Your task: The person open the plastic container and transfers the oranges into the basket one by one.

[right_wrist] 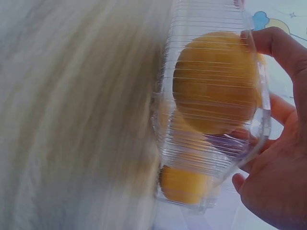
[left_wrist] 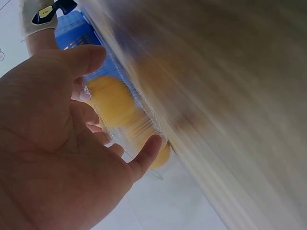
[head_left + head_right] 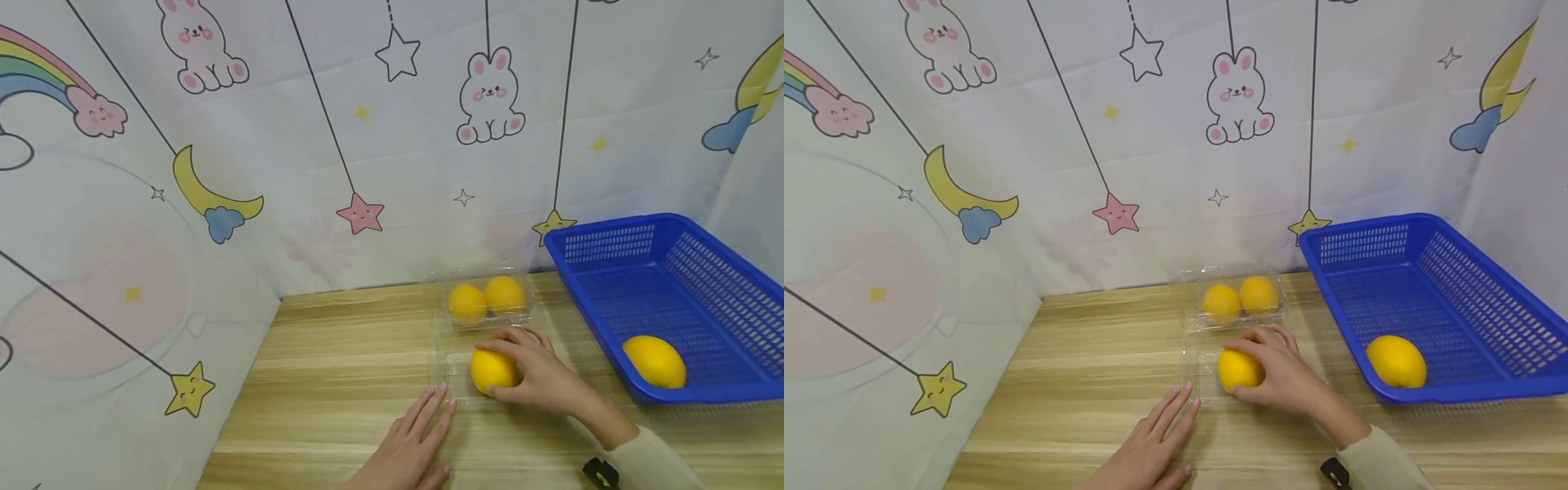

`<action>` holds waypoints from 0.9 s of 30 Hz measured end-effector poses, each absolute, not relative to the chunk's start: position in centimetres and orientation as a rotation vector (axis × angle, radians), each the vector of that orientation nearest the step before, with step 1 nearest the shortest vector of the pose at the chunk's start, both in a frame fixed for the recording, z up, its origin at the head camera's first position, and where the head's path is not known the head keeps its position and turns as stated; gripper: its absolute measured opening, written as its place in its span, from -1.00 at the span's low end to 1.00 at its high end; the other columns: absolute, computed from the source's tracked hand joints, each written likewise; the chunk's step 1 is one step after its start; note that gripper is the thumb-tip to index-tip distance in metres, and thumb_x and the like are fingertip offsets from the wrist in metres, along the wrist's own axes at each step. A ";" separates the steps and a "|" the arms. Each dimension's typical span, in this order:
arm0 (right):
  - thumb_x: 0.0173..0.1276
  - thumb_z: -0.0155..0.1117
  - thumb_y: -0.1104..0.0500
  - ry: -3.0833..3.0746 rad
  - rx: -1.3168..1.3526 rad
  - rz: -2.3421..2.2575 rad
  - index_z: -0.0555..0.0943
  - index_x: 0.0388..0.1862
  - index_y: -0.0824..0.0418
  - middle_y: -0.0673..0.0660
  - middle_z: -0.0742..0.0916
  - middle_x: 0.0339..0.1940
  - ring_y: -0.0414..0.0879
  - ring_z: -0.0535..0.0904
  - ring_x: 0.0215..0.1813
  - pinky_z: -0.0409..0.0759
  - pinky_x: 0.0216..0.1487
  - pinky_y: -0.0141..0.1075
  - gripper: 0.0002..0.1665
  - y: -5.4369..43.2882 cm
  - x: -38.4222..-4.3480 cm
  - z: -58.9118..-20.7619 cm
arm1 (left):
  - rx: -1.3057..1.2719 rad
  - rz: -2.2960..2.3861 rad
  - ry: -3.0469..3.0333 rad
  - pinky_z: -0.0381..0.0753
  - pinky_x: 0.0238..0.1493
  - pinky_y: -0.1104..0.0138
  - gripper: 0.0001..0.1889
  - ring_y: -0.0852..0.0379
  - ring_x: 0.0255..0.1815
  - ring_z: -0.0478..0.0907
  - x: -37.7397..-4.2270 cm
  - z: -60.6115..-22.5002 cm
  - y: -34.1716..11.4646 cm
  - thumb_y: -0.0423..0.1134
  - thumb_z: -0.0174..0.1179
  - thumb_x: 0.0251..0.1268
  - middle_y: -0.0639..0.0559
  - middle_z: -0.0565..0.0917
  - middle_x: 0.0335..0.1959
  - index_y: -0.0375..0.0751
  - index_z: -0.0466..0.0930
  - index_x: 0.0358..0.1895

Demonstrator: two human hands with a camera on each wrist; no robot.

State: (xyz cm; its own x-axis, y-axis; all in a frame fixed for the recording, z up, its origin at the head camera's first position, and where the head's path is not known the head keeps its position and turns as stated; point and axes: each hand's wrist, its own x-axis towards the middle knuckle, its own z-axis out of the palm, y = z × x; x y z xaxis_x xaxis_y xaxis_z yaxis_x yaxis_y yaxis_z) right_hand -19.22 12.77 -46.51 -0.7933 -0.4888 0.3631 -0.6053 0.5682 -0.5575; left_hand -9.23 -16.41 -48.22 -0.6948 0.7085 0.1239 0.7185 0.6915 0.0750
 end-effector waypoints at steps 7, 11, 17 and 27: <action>0.12 0.67 -0.04 -2.599 0.928 1.029 0.70 0.31 0.03 0.11 0.69 0.26 0.23 0.54 0.35 -0.01 0.49 0.43 -0.27 13.2 -18.4 -45.0 | -1.190 -0.190 -2.800 0.63 0.23 0.07 -0.08 -0.16 0.72 0.03 -9.3 -48.3 -16.4 0.10 0.15 0.60 -0.21 -0.10 0.78 -0.21 -0.12 0.75; 0.12 0.68 -0.02 -2.575 0.951 1.051 0.69 0.32 0.00 0.12 0.68 0.28 0.21 0.55 0.33 -0.03 0.48 0.44 -0.26 13.7 -17.9 -44.2 | -1.190 -0.192 -2.808 0.63 0.23 0.07 -0.10 -0.17 0.72 0.02 -9.2 -48.3 -16.4 0.11 0.12 0.61 -0.22 -0.11 0.78 -0.21 -0.12 0.75; 0.15 0.67 -0.02 -2.573 0.963 1.079 0.67 0.35 -0.02 0.12 0.65 0.30 0.22 0.54 0.33 -0.06 0.47 0.43 -0.26 14.5 -17.3 -43.1 | -1.193 -0.189 -2.793 0.62 0.22 0.11 -0.10 -0.19 0.71 0.02 -9.3 -48.5 -16.4 0.10 0.13 0.61 -0.26 -0.08 0.76 -0.23 -0.10 0.75; 0.14 0.66 0.03 -2.544 0.961 1.011 0.65 0.37 -0.02 0.13 0.67 0.30 0.25 0.55 0.34 -0.17 0.56 0.37 -0.23 16.6 -17.1 -41.3 | -1.193 -0.184 -2.764 0.62 0.21 0.10 -0.11 -0.22 0.69 0.06 -9.4 -48.7 -16.3 0.07 0.14 0.60 -0.30 -0.04 0.75 -0.27 -0.07 0.73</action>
